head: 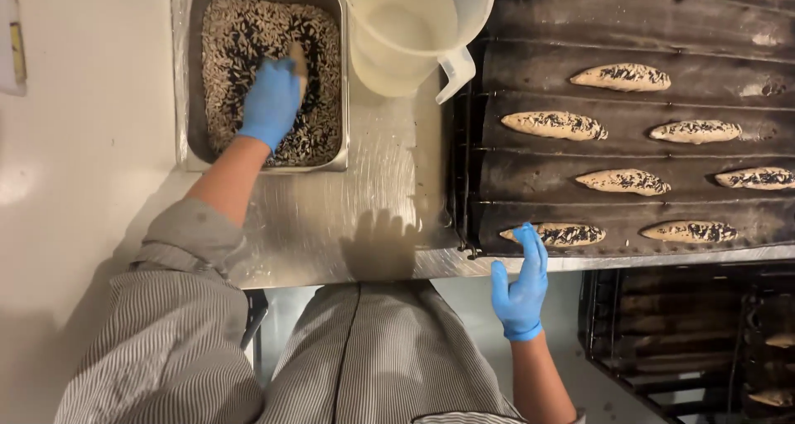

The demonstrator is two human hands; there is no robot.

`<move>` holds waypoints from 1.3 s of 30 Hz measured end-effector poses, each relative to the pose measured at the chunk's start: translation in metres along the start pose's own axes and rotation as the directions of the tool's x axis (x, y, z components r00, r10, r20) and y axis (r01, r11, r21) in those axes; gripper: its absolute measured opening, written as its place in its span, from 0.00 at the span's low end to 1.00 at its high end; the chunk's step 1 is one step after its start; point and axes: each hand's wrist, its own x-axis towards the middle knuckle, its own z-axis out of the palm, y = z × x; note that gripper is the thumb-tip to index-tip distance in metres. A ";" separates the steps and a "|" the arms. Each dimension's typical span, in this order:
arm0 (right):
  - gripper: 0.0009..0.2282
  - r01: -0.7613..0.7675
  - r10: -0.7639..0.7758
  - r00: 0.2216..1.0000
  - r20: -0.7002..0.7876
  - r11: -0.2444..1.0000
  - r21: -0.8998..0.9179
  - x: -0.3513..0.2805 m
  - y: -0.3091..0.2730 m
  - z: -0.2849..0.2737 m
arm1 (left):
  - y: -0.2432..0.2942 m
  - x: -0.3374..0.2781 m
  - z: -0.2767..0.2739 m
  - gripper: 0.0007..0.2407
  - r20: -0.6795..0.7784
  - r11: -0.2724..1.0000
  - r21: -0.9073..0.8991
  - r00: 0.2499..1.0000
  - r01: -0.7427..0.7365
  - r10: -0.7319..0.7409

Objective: The recorder is shaping bread dough by hand, coating it with seeds, and feeding pieces into a dough-molding machine.

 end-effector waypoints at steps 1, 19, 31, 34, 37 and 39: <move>0.27 -0.005 0.005 1.000 0.004 1.000 -0.001 0.001 -0.002 -0.001 | -0.012 -0.003 0.006 0.12 0.006 1.000 -0.001 1.000 0.002 -0.002; 0.34 0.395 -0.420 0.885 0.202 0.906 0.153 0.159 0.003 -0.080 | 0.290 -0.109 -0.058 0.15 0.809 -0.330 -0.533 0.584 0.779 0.072; 0.27 0.326 -0.376 0.843 0.384 0.926 0.191 0.269 0.374 -0.274 | 0.634 0.078 0.184 0.26 0.873 0.377 -0.470 0.357 0.798 0.332; 0.24 0.138 -0.193 0.877 0.440 0.978 0.154 0.307 0.468 -0.309 | 0.703 0.132 0.249 0.30 0.590 0.679 -0.722 0.627 0.128 0.509; 0.24 -0.187 0.012 0.877 0.479 0.929 0.319 0.329 0.557 -0.326 | 0.754 0.164 0.320 0.31 0.265 0.657 -0.670 0.714 -0.346 0.647; 0.24 -0.036 0.023 0.896 0.444 0.999 0.021 0.350 0.598 -0.344 | 0.792 0.185 0.348 0.28 0.267 0.712 -0.517 0.700 -0.476 0.662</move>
